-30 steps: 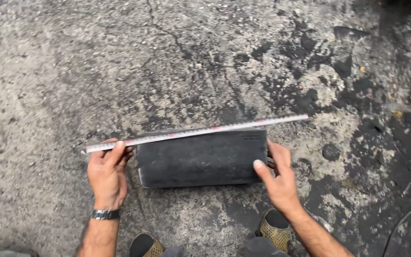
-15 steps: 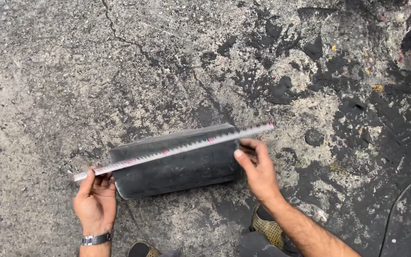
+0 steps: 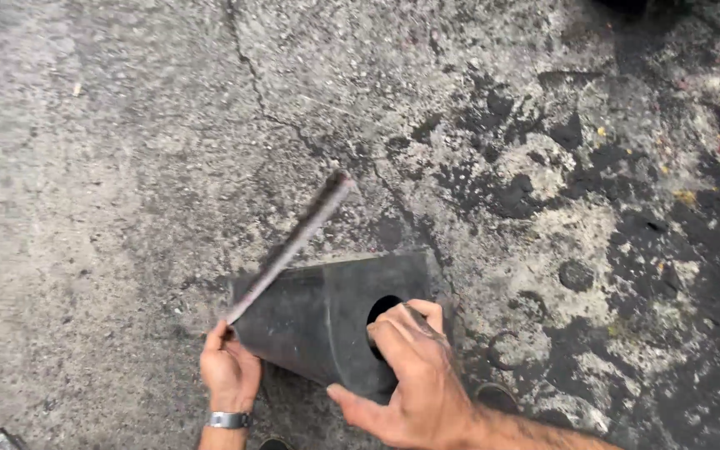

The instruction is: The person is measuring and inspecting large black rubber or foam industrial products using a tape measure and a metal rod.

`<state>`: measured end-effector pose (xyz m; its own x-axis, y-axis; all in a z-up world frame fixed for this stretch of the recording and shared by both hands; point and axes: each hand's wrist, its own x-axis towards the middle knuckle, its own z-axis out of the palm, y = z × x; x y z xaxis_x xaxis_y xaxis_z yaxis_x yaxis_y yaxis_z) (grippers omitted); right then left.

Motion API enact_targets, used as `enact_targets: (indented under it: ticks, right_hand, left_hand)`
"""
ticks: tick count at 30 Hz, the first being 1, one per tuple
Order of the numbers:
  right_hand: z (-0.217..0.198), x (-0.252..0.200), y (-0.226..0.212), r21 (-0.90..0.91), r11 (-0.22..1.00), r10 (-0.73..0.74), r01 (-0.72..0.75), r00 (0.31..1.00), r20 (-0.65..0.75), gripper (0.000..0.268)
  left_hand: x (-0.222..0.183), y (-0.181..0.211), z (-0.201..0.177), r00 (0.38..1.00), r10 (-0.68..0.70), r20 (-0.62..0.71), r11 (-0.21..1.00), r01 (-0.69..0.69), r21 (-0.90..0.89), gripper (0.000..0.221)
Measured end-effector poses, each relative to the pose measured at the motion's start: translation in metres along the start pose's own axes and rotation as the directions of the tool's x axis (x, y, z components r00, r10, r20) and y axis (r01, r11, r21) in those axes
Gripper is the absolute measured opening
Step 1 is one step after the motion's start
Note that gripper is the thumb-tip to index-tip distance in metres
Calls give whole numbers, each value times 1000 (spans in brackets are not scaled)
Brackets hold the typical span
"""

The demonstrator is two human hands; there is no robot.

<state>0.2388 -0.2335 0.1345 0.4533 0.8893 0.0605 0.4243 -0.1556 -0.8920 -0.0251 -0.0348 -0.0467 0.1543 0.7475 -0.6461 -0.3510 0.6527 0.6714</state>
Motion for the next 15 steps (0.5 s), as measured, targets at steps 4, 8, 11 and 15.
enact_targets:
  ticks: [4,8,11,15]
  right_hand:
    - [8,7,-22,-112,985,-134,130,990,-30,53]
    - [7,-19,17,-112,984,-143,139,989,-24,52]
    - [9,-50,99,-2,999,53,-53,996,68,47]
    - [13,-63,143,258,716,587,-649,760,279,49]
  left_hand:
    - [12,-37,-30,991,-128,27,984,130,-118,22]
    - [0,-25,-31,983,-181,41,980,184,-80,27]
    - [-20,21,0,987,106,-123,994,-104,19,12]
    - [-93,93,88,943,331,33,915,-329,234,22]
